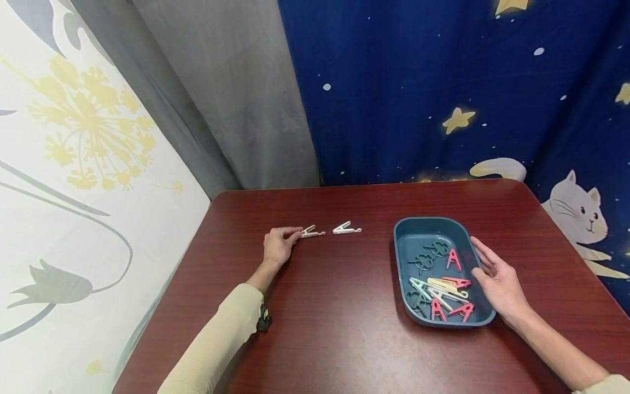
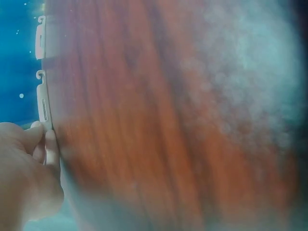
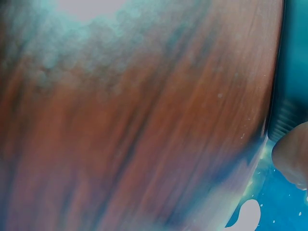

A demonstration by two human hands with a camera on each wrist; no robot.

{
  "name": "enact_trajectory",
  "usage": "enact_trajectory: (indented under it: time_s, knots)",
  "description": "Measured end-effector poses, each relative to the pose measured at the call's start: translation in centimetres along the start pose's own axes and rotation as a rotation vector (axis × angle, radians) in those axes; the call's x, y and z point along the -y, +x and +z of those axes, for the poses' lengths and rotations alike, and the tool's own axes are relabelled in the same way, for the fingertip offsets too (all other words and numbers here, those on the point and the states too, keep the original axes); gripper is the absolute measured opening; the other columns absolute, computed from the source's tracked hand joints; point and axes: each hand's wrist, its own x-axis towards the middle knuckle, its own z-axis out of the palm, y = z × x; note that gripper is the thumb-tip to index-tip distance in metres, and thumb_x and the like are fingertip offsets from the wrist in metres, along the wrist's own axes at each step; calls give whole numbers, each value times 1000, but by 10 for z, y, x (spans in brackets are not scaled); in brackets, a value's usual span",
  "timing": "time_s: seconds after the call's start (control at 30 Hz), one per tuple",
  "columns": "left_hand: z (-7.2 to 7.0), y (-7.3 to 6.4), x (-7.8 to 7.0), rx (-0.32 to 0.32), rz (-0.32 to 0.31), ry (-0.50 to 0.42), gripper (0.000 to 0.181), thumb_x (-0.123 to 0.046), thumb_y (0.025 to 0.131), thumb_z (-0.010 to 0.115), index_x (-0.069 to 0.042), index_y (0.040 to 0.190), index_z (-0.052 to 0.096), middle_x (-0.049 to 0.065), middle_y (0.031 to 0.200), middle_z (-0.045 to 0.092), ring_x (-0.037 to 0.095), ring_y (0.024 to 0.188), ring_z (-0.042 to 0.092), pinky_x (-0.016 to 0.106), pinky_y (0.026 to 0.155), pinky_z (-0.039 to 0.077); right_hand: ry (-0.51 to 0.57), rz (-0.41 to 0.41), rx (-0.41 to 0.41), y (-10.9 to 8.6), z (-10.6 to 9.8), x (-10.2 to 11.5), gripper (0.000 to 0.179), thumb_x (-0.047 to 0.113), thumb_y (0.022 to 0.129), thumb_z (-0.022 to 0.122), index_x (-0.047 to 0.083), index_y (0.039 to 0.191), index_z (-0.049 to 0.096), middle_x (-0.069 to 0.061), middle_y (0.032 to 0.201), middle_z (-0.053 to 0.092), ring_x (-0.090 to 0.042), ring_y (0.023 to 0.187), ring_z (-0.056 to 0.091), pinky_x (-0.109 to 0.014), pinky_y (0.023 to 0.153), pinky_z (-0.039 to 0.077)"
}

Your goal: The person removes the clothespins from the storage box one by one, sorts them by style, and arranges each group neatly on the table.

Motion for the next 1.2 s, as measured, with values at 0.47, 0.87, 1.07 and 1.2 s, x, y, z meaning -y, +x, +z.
enact_trajectory:
  time_s: [0.47, 0.87, 1.07, 1.2]
  knots:
    - [0, -1, 0, 11, 19, -10, 23, -26, 92, 86, -21, 114, 85, 3, 113, 80, 26, 120, 71, 51, 99, 52, -7, 8, 3, 0, 0, 1, 65, 5, 109, 52, 14, 169, 28, -29, 161, 41, -17, 139, 55, -2, 89, 43]
    - [1, 0, 0, -3, 7, -19, 21, -26, 91, 87, -21, 112, 86, 1, 110, 81, 25, 118, 71, 51, 99, 51, -9, 6, 2, 0, 0, 1, 65, 6, 109, 52, 15, 169, 29, -29, 161, 41, -19, 140, 55, -2, 89, 43]
    - [3, -1, 1, 3, 16, -31, 23, -24, 91, 87, -19, 114, 86, 2, 108, 81, 25, 116, 72, 51, 100, 50, -21, 19, 10, 0, 0, 0, 65, 7, 110, 51, 15, 170, 27, -28, 161, 41, -37, 142, 52, -2, 89, 43]
    - [4, -1, -1, 5, 22, -34, 23, -24, 90, 88, -20, 113, 86, 1, 107, 81, 24, 111, 74, 49, 98, 50, -23, 24, 11, 1, 0, 0, 65, 7, 110, 51, 15, 170, 26, -28, 161, 40, -46, 142, 49, -3, 89, 43]
